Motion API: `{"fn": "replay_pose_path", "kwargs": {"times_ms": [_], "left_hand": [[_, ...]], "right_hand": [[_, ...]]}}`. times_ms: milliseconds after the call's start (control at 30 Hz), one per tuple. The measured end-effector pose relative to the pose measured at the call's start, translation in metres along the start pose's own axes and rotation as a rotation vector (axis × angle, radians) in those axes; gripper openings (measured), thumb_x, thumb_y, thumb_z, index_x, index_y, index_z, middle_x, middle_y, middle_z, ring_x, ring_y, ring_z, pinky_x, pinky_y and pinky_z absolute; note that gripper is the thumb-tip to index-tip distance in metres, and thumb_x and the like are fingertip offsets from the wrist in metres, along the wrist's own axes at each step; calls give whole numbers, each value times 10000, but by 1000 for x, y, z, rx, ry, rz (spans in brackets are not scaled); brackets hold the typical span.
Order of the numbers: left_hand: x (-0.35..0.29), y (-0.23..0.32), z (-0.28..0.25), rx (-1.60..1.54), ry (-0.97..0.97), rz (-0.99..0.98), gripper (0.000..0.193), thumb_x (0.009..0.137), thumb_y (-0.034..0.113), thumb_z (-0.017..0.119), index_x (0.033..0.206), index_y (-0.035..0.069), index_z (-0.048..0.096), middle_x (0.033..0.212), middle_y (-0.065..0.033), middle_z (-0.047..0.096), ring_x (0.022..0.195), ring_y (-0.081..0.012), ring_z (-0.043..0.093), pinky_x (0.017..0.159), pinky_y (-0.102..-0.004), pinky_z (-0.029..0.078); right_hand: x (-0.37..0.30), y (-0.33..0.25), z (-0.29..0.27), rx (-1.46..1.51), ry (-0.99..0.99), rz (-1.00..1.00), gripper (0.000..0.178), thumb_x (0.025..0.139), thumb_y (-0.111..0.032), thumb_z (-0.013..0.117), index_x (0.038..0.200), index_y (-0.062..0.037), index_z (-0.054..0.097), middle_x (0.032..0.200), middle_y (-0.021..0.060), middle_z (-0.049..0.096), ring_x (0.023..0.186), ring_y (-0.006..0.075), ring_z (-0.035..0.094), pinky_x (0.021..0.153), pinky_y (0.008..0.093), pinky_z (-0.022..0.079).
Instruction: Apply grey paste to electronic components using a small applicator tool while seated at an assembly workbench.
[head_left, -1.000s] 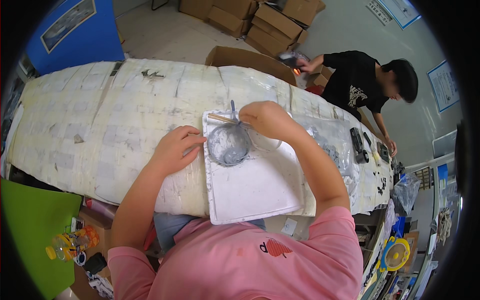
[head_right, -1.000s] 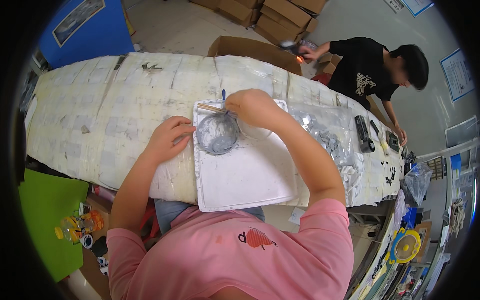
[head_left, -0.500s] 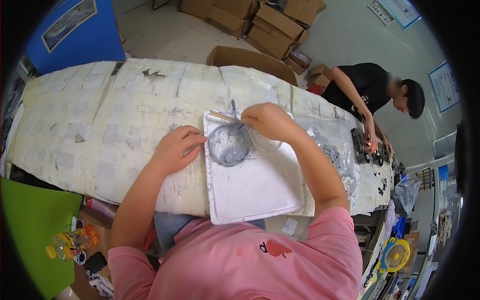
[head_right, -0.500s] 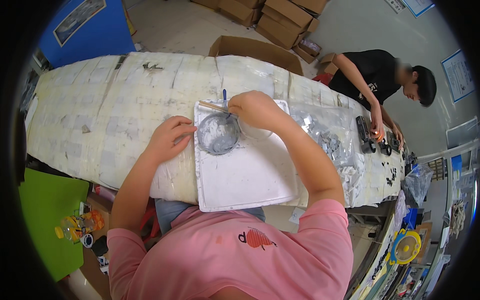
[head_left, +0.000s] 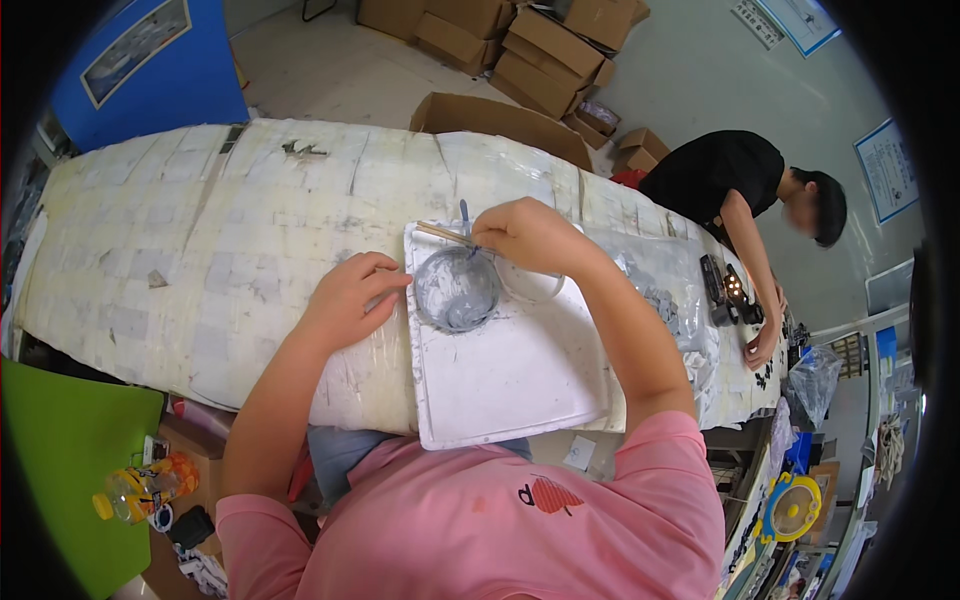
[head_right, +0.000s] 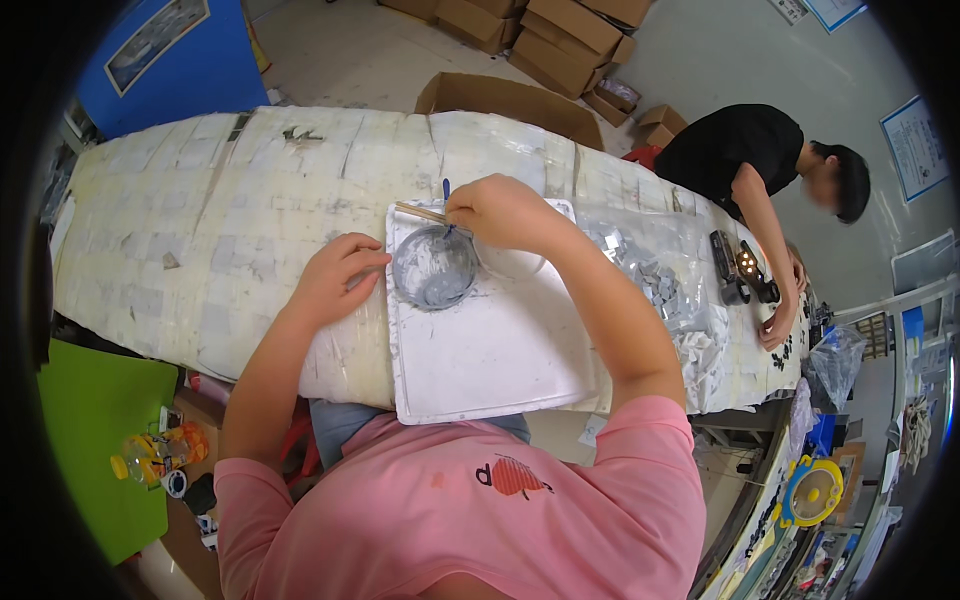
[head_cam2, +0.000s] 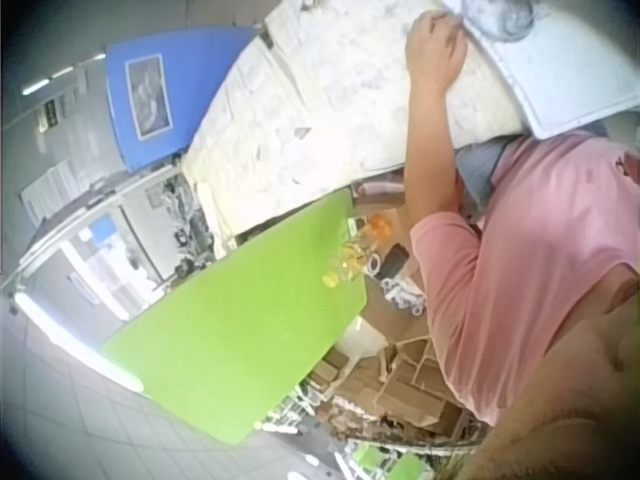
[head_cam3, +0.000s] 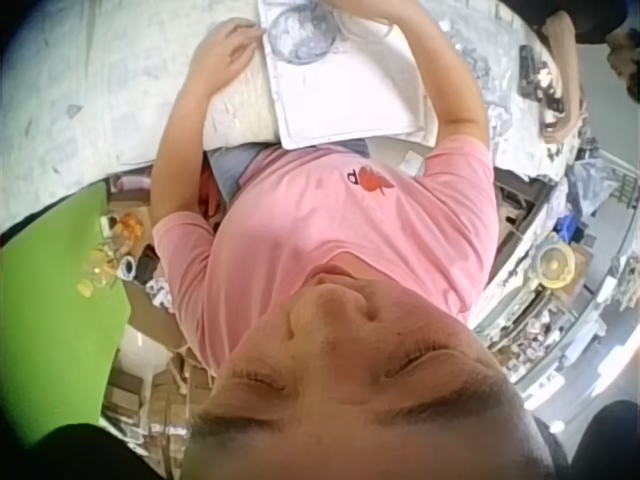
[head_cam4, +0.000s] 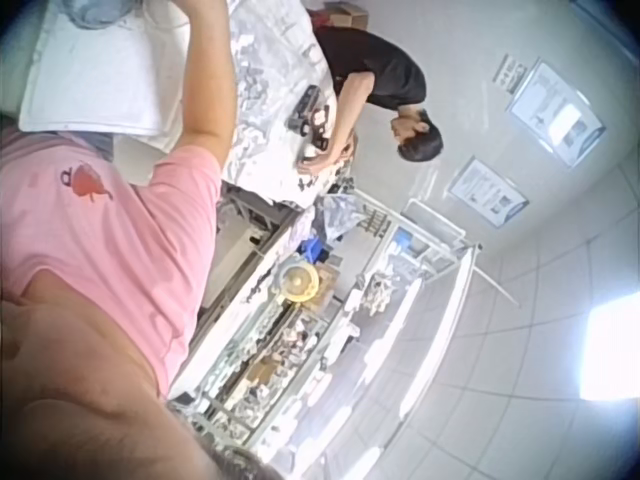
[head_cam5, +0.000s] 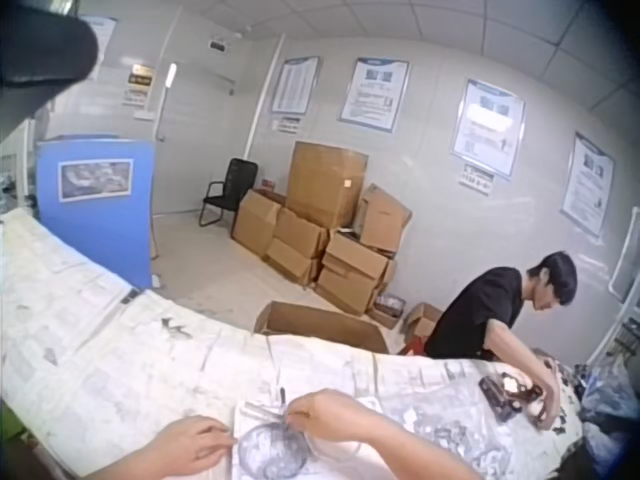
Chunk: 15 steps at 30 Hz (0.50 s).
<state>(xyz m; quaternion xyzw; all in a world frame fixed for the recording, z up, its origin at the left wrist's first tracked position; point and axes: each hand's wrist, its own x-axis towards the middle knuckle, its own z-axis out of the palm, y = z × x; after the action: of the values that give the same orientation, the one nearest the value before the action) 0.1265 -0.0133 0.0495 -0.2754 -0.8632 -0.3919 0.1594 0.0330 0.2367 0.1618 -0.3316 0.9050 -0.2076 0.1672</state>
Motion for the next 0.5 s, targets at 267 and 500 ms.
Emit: {"fn": "replay_pose_path", "kwargs": {"times_ms": [267, 500], "left_hand": [[1, 0, 1, -1, 6, 8, 234, 786, 59, 650, 1012, 111, 682, 1005, -74, 612, 874, -250, 602, 721, -342, 497], [1, 0, -1, -6, 8, 12, 230, 789, 61, 646, 1010, 112, 681, 995, -73, 611, 876, -251, 599, 725, -345, 496]], "right_hand": [[4, 2, -1, -18, -84, 28, 151, 855, -146, 632, 951, -50, 698, 854, 117, 685, 770, 254, 626, 719, 341, 486], [12, 1, -7, -22, 44, 38, 178, 853, -186, 606, 939, -70, 709, 884, 130, 688, 810, 312, 629, 725, 393, 488]]}}
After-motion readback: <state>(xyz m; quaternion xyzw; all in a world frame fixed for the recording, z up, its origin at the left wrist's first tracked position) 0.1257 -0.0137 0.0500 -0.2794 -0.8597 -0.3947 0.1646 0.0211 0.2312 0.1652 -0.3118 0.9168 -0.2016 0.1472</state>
